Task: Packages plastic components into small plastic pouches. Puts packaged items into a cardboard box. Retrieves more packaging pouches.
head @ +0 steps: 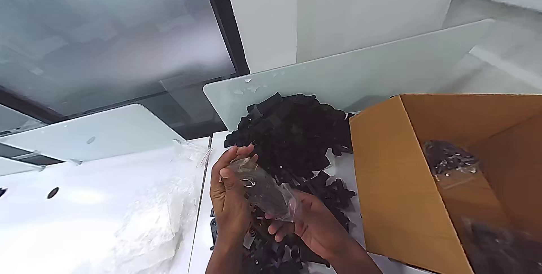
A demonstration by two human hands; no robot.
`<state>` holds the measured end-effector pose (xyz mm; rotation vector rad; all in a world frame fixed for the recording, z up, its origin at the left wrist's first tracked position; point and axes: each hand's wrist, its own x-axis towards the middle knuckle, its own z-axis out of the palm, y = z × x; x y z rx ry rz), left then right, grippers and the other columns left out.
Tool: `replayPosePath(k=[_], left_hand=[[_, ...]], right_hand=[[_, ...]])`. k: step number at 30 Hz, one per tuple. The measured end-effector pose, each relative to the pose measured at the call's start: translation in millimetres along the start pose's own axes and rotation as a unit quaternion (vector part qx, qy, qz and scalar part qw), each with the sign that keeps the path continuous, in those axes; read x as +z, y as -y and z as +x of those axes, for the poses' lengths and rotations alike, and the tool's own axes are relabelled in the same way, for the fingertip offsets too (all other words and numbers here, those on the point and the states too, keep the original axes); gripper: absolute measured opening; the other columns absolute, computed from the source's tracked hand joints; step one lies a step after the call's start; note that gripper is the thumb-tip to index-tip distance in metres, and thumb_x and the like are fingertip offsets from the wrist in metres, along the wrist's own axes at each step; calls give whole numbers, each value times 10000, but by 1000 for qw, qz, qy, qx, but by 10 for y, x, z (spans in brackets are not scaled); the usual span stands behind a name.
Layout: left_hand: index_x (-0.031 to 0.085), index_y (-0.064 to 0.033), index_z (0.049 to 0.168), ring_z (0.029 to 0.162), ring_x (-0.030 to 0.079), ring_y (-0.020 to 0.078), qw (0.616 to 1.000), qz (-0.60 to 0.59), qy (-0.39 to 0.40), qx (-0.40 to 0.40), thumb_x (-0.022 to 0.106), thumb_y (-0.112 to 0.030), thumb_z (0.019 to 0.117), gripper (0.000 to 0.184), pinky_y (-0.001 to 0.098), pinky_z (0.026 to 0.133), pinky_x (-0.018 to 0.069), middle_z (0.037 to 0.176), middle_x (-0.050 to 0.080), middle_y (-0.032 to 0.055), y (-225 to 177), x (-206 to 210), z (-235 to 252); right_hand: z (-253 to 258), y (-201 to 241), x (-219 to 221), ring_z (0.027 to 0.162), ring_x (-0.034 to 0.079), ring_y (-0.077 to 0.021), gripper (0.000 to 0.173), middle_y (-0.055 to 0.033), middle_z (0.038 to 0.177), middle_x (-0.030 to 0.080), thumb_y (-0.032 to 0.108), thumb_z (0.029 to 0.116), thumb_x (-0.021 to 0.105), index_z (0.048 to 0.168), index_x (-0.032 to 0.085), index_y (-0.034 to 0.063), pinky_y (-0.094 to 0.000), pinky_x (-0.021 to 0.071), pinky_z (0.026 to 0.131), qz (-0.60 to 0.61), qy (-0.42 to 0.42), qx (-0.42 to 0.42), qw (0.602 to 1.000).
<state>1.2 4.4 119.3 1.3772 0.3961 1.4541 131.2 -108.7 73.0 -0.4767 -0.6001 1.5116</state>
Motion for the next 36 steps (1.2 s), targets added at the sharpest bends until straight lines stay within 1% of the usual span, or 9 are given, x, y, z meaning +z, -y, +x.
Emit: replayPosePath(k=[4,7,10,13,18,23,27,31,36], left_hand=[[457,-268,1497,1217,642,258,997,50,52,-7,507,-554,1014,564,458,1012,558,1327,658,35,-117,-73,21],[295,-105,1563,1176,665,338,992,-25,65,-107,752,-600,831,995,525,982,581,1334,634,154,-43,-142,52],[617,62,1257,1061,717,317,985,-45,52,-157,837,-316,846,600,449,935,607,1160,714,213,0,-131,-17],[744,1,993,880,736,185,986,7,5,-168,694,-92,946,116,353,817,629,965,752,123,0,-59,-78],[685,12,1025,827,730,173,974,3,-78,-211,559,-75,1023,153,358,770,636,926,738,107,-14,33,-77],[656,30,1056,842,733,187,971,-4,-116,-210,507,-70,1050,179,371,783,636,929,732,122,9,23,-58],[666,14,1048,822,727,163,976,27,-110,-188,517,-70,1048,171,341,761,633,913,731,94,78,28,-75],[684,12,1069,863,722,161,980,56,-99,-163,531,-114,1053,199,345,798,624,942,733,91,198,4,-134],[644,46,1201,924,718,161,980,27,-61,-188,699,-67,936,294,316,813,624,1047,722,105,202,-37,-160]], right_hand=[[40,-84,-64,1006,734,-205,415,-82,1166,729,114,891,780,1289,664,95,-375,636,852,-66,-1,-110,992],[72,-139,-104,1062,710,-159,459,-54,1196,723,93,869,796,1309,668,92,-347,610,916,-124,-26,-161,979],[82,-142,-89,1114,688,-151,500,-67,1256,697,26,870,769,1349,628,38,-330,584,971,-152,-41,-190,969],[85,-136,-34,1083,700,-152,515,-88,1208,708,-84,802,730,1303,614,-45,-310,593,956,-202,-110,-185,956],[94,-176,-2,982,727,-139,437,-90,1126,727,-31,794,776,1212,652,-43,-278,622,875,-237,-201,-207,928],[64,-134,-58,1132,661,-170,387,-128,1349,607,144,790,852,1133,735,9,-279,609,903,-313,-200,-273,888],[22,-103,11,848,638,-77,388,-53,1123,633,193,774,856,1107,754,22,-189,583,717,-311,-254,-268,876],[16,-114,21,693,571,2,399,7,935,641,318,790,843,1065,770,37,-126,499,565,-427,-302,-277,806],[17,-77,-33,913,711,-49,452,-52,1114,709,262,820,816,1213,736,54,-191,622,761,-502,-311,-188,785]])
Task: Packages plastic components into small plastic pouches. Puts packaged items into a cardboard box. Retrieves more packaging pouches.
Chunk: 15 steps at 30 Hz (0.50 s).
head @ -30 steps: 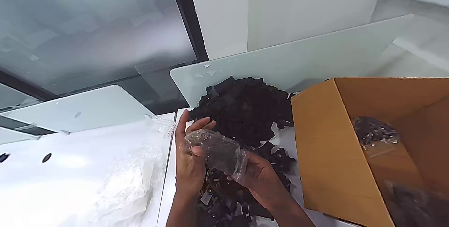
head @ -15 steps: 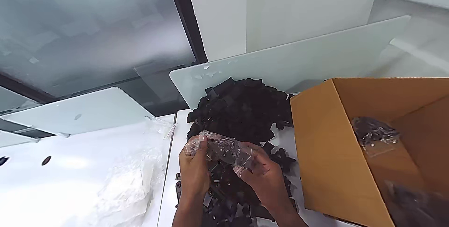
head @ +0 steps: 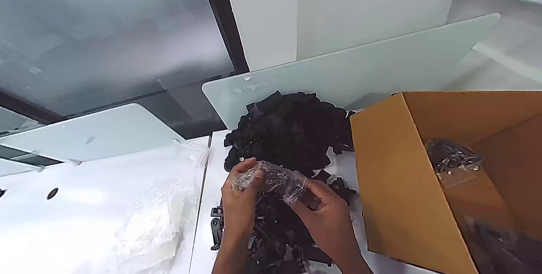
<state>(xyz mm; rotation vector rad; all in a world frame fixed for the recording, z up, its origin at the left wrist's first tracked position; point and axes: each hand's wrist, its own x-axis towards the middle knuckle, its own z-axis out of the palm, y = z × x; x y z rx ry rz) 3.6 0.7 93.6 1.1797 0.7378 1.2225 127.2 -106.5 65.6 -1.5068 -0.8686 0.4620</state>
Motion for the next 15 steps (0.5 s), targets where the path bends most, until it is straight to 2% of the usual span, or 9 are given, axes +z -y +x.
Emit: replayPosePath(k=[3,5,7,9,11,13,14,15], left_hand=[[721,25,1027,874,719,139,999,35,-1,31,629,11,943,125,312,806,620,975,745,84,53,-39,-17],[728,2,981,845,717,112,996,69,-27,53,589,14,965,141,293,785,615,921,747,50,80,-43,-5],[726,0,975,836,714,94,993,90,-48,66,598,2,972,128,276,781,611,900,746,31,85,-38,13],[720,-4,980,811,711,86,991,97,-55,73,606,-18,978,115,268,761,614,881,740,23,84,-34,27],[702,0,995,799,717,98,991,96,-62,69,595,-28,992,110,279,754,624,870,738,29,73,-31,29],[678,5,1004,781,720,114,992,85,-75,64,575,-46,1010,114,298,740,631,854,731,40,52,-33,33],[666,9,1014,775,721,125,992,79,-82,60,562,-53,1019,121,309,728,634,851,728,48,40,-38,39],[659,10,1021,770,723,133,991,74,-90,58,553,-59,1025,127,319,719,638,850,726,53,35,-46,51]], right_hand=[[25,15,7,896,741,-113,448,-86,1135,728,174,813,814,1229,718,38,-238,645,759,91,6,55,994],[32,-7,8,848,702,-102,453,-80,1115,667,234,799,831,1210,746,65,-208,622,696,101,-10,68,993],[33,-25,12,721,625,-55,425,-28,983,667,291,820,819,1168,759,56,-171,540,587,98,-29,65,993],[37,-3,12,611,627,-62,356,-8,845,702,230,848,792,1122,736,9,-194,541,514,141,-31,70,987],[29,3,9,649,668,-96,349,-21,858,704,190,837,793,1118,708,0,-231,594,557,173,-26,65,982],[28,0,-15,788,701,-135,392,-77,1039,673,156,813,798,1153,688,-6,-263,635,667,197,-2,63,978],[33,2,-28,827,698,-142,389,-85,1089,651,125,807,787,1155,669,-2,-268,636,697,216,12,64,974],[37,8,-39,825,700,-143,366,-79,1077,662,87,808,772,1143,648,7,-274,633,697,241,20,68,968]])
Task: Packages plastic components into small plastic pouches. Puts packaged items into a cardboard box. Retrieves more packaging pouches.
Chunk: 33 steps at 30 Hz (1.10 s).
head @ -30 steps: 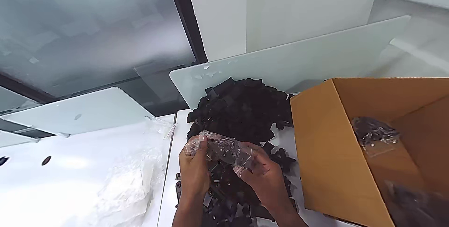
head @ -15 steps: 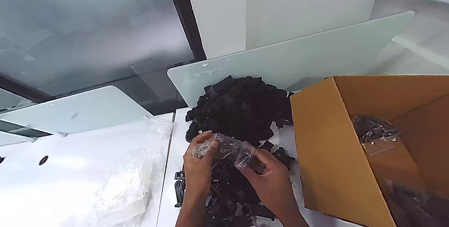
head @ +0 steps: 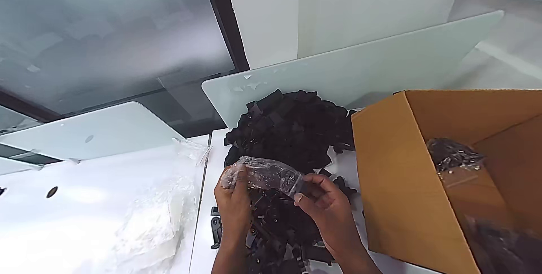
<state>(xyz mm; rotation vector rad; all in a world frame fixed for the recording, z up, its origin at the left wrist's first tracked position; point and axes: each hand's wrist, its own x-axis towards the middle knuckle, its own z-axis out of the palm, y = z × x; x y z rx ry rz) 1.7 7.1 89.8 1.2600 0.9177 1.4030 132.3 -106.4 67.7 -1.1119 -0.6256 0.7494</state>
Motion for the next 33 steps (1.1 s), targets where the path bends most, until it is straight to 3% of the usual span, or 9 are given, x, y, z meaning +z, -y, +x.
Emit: replayPosePath(k=[4,8,13,17,20,22,27,30,33], left_hand=[[620,1,1060,768,717,149,999,-3,-42,-21,506,-105,1064,156,356,708,646,857,696,57,-29,-22,66],[586,-13,1048,691,714,155,996,-48,-71,-41,462,-120,1087,168,344,616,645,817,686,54,-58,-74,136],[551,-9,1088,643,731,190,985,-112,-70,-111,367,-179,1122,253,335,515,628,826,717,96,14,-162,165],[540,-17,1096,653,728,183,968,-141,-68,-194,354,-269,1128,315,323,538,630,859,711,95,108,-208,251],[536,-39,1056,609,698,149,955,-156,-80,-240,368,-295,1125,314,295,527,612,817,690,68,166,-302,347],[540,-41,1054,604,702,150,951,-165,-86,-246,379,-297,1123,310,293,514,609,813,700,74,206,-379,378],[532,-48,1089,599,703,151,945,-175,-96,-259,383,-302,1122,296,293,500,607,827,703,77,310,-552,405],[537,-36,1089,607,717,172,941,-187,-97,-266,372,-301,1124,314,300,493,606,831,717,100,310,-598,414],[542,-33,1082,610,716,177,940,-195,-88,-266,361,-289,1126,316,305,492,608,833,714,105,289,-582,400]], right_hand=[[8,41,-5,727,730,-169,299,-59,926,699,-27,843,659,1119,564,37,-324,654,656,83,-1,28,996],[38,-8,-17,825,756,-241,244,-137,1004,717,-8,917,560,1156,520,23,-375,657,725,148,-32,37,988],[58,-143,-28,944,730,-226,346,-145,1073,706,-37,802,599,1105,477,77,-339,615,769,197,-18,68,978],[86,-192,47,949,702,-142,403,-54,998,675,17,706,768,1002,505,90,-276,609,765,48,-46,61,996],[105,-268,17,740,585,-45,394,21,853,583,109,685,845,893,511,128,-186,509,610,-112,-86,54,988],[142,-311,-94,685,560,-52,393,25,823,585,210,692,841,936,542,133,-222,465,572,-253,-85,63,962],[177,-329,-134,803,675,-152,455,-52,1016,707,308,753,848,1104,643,102,-371,566,693,-441,-17,40,897],[131,-456,-2,802,703,-213,425,-105,985,716,297,737,850,1038,679,51,-407,596,687,-499,-37,-46,865],[86,-641,54,865,722,-333,404,-129,924,752,359,734,831,915,713,18,-495,578,735,-585,-74,-127,798]])
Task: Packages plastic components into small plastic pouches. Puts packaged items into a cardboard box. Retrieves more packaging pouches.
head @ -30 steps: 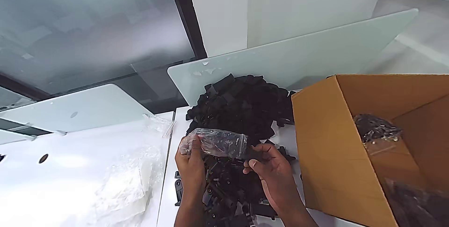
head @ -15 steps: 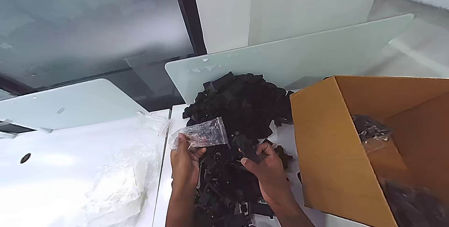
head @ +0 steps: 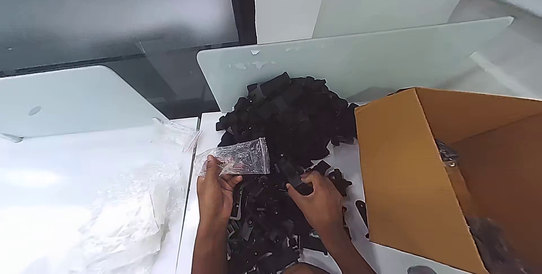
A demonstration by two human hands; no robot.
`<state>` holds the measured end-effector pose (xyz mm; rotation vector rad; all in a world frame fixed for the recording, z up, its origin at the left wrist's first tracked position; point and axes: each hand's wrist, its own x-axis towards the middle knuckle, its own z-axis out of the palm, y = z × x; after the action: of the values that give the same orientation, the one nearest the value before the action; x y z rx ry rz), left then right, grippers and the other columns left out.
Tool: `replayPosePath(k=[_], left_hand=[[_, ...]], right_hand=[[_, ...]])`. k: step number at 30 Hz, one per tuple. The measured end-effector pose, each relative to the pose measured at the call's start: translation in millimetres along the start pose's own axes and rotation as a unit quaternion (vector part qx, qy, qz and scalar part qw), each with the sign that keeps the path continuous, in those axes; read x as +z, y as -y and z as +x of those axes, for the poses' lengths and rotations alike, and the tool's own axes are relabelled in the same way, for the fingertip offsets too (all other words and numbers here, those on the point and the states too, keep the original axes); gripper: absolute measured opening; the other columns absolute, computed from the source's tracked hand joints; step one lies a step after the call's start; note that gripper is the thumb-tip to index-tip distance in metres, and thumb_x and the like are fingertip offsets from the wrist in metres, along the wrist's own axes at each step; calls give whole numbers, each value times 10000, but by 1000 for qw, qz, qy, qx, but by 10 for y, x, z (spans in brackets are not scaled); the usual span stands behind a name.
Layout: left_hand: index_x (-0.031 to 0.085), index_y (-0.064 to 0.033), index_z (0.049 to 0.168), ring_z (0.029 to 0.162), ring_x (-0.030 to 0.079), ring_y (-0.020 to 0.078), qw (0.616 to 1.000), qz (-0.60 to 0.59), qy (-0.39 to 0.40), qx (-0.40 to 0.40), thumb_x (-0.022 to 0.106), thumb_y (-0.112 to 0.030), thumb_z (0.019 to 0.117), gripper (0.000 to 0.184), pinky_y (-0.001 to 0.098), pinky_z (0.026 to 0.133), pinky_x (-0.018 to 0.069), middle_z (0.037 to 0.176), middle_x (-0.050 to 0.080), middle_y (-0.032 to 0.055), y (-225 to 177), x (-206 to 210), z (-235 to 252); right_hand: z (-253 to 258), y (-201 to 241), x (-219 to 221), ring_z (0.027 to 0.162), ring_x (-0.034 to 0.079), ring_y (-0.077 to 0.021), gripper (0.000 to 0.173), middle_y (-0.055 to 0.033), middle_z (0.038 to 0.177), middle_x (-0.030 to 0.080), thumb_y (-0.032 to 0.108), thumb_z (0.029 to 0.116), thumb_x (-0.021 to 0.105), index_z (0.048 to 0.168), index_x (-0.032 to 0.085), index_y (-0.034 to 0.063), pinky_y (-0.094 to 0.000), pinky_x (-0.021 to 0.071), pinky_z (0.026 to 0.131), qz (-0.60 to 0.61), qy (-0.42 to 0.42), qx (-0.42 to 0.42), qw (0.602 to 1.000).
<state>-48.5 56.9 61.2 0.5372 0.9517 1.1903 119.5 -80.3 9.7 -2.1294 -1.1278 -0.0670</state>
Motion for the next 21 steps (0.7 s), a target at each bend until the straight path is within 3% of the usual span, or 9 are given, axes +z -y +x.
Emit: replayPosePath(k=[3,8,12,18,21], left_hand=[[536,-33,1086,614,721,185,1000,-3,13,-1,349,-292,1129,322,312,488,608,841,722,108,7,-21,3],[536,-23,1103,618,722,189,1000,2,14,-6,345,-298,1129,336,319,498,612,843,721,119,1,-38,3],[544,-20,1083,619,725,201,1000,1,19,-7,358,-286,1127,328,324,489,609,835,721,130,-7,-39,-25],[525,-1,1174,659,740,230,999,11,47,-7,377,-217,1122,267,343,513,623,891,729,162,10,-54,-32],[531,4,1166,679,751,250,998,25,63,2,383,-199,1120,256,356,550,637,883,739,171,-17,-77,-29]], right_hand=[[-56,-40,128,921,706,-354,418,-95,874,749,446,744,816,839,713,52,-490,569,784,-72,-22,-15,997],[-18,-35,151,914,690,-394,437,-141,862,728,442,760,834,883,724,37,-504,559,745,-126,3,-4,992],[16,-50,142,967,677,-429,432,-161,925,731,437,800,827,1010,740,71,-533,557,752,-119,51,6,992],[56,-111,97,1008,669,-433,419,-169,978,734,458,851,784,1000,766,66,-563,555,807,-108,77,1,991],[54,-60,31,984,678,-378,377,-153,1010,737,412,893,730,1011,767,55,-527,552,817,-8,39,-14,999]])
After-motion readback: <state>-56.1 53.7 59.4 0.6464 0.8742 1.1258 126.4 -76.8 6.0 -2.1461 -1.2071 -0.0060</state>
